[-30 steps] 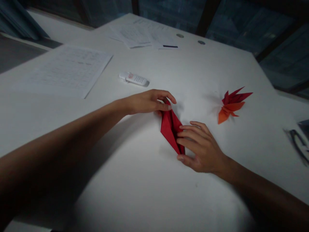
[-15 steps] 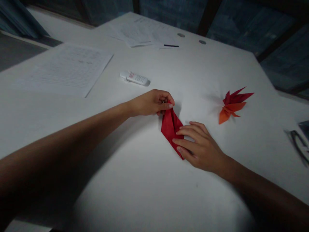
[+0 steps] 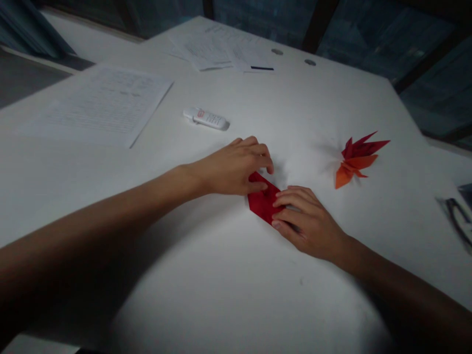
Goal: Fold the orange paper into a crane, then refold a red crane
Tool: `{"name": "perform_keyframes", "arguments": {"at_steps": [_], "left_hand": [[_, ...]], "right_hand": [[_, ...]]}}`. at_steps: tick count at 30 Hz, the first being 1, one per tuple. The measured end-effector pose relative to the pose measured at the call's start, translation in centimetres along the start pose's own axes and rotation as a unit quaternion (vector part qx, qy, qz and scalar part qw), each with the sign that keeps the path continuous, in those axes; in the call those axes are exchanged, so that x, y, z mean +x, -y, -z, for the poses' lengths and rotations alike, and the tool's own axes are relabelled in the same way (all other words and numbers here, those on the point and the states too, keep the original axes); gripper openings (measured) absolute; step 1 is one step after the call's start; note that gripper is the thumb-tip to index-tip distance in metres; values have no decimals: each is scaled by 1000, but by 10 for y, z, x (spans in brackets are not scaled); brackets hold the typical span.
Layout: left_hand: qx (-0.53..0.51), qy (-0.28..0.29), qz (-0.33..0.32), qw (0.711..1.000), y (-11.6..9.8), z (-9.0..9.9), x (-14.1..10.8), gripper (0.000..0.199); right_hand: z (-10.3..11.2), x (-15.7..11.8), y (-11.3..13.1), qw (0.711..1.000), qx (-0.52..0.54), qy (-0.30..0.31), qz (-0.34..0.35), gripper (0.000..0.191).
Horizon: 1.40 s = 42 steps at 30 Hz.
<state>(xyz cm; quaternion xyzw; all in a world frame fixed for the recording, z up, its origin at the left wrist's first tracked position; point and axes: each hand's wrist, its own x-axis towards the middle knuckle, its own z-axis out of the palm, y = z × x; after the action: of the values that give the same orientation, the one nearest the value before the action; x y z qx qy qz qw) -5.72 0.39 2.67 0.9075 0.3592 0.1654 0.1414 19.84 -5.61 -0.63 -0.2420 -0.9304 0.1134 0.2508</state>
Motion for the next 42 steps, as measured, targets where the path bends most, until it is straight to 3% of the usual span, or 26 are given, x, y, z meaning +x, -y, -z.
{"name": "perform_keyframes", "arguments": {"at_steps": [3, 5, 9, 13, 19, 25, 30, 33, 38, 42], "left_hand": [[-6, 68, -47, 997, -13, -5, -1, 28], [4, 79, -53, 995, -15, -8, -2, 28], [44, 75, -20, 996, -15, -9, -3, 39], [19, 84, 40, 996, -18, -6, -3, 37], [-39, 106, 120, 986, -16, -6, 1, 33], [-102, 106, 94, 985, -6, -8, 3, 26], [-226, 135, 85, 961, 8, -9, 1, 14], [-233, 135, 70, 961, 11, -6, 0, 11], [-234, 155, 31, 959, 12, 4, -2, 19], [-218, 164, 17, 962, 11, 8, -3, 22]], "right_hand": [[0, 1, 0, 1000, 10, -21, -9, 8], [-1, 1, -1, 998, -4, -48, -34, 10], [-2, -1, -7, 985, -74, -104, -112, 8], [-3, -4, -13, 980, -117, -93, -129, 20], [-4, -6, -14, 978, -140, -90, -125, 6], [-4, -7, -15, 982, -129, -81, -113, 4], [-2, -5, -13, 986, -99, -80, -110, 5], [-2, -5, -11, 990, -91, -68, -89, 11], [-3, -6, -9, 996, -77, -42, -25, 41], [-1, -6, -9, 996, -80, -19, 16, 48]]}}
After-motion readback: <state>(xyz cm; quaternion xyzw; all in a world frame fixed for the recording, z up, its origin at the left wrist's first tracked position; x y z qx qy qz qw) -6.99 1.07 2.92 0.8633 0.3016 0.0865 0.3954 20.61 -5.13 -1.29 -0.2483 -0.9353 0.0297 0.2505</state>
